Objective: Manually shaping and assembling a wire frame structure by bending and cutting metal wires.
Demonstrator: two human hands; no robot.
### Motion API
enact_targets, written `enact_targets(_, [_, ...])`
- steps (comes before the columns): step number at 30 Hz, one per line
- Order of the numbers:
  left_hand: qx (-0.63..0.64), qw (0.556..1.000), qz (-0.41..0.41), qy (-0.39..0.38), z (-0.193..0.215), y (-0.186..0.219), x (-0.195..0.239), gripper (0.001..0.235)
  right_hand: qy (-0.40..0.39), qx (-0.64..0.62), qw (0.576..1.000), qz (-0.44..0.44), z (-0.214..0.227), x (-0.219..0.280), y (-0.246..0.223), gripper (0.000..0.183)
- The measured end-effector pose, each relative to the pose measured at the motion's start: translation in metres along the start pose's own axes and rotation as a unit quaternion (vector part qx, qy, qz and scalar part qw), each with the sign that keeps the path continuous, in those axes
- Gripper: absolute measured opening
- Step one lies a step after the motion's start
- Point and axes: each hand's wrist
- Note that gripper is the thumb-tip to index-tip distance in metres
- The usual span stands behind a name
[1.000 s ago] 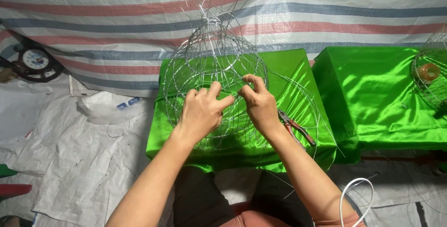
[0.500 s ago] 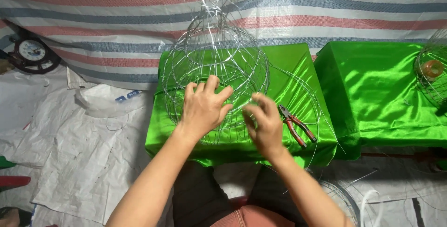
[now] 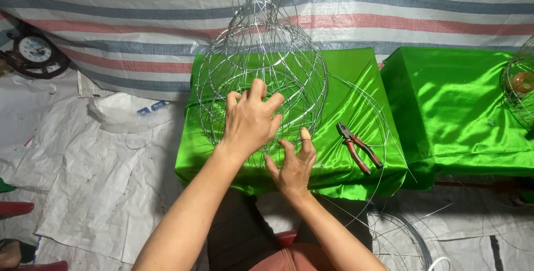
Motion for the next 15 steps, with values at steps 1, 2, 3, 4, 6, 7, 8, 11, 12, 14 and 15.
enact_targets(1, [0.005,1.0,0.0,0.003,-0.001,-0.003,-0.003,0.023,0.002,-0.006,1.0,-0.004,-0.003,0.0,0.0,0.045])
enact_targets(2, [0.009,1.0,-0.001,0.006,-0.002,-0.005,-0.006,0.025,0.004,-0.011,1.0,-0.008,-0.007,-0.001,0.0,0.046])
enact_targets(3, [0.009,1.0,0.001,0.007,0.0,-0.007,-0.009,0.025,0.003,-0.012,1.0,-0.007,-0.006,-0.003,-0.002,0.046])
enact_targets(4, [0.017,1.0,0.009,0.003,0.002,-0.009,-0.012,0.022,0.005,-0.002,1.0,-0.013,-0.006,-0.005,-0.004,0.043])
enact_targets(6, [0.024,1.0,0.017,-0.001,0.004,-0.012,-0.016,0.019,0.007,0.008,1.0,-0.018,-0.005,-0.009,-0.008,0.04])
enact_targets(7, [0.029,0.999,0.02,0.001,0.005,-0.012,-0.016,0.02,0.005,0.01,1.0,-0.014,-0.003,-0.011,-0.009,0.039])
enact_targets(8, [0.035,0.999,0.024,0.003,0.004,-0.013,-0.016,0.021,0.002,0.012,1.0,-0.01,-0.002,-0.012,-0.009,0.037])
enact_targets(11, [0.03,0.999,0.026,0.005,0.004,-0.013,-0.014,0.021,0.007,0.01,1.0,-0.006,-0.001,-0.015,-0.01,0.03])
enact_targets(12, [0.03,0.999,0.026,0.005,0.005,-0.013,-0.014,0.021,0.006,0.01,1.0,-0.007,-0.001,-0.015,-0.008,0.03])
enact_targets(14, [0.032,0.999,0.032,-0.001,0.007,-0.011,-0.014,0.019,-0.003,0.0,1.0,-0.011,-0.002,-0.014,-0.006,0.03])
enact_targets(15, [0.031,0.999,0.031,-0.001,0.005,-0.011,-0.014,0.019,-0.002,0.0,1.0,-0.011,0.0,-0.016,-0.008,0.03])
Point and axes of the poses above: each hand's wrist, its own x-axis away from the middle knuckle, its own z-axis out of the back of the hand, y = z × x, and after that the axes turned 11 degrees about -z, right-handed
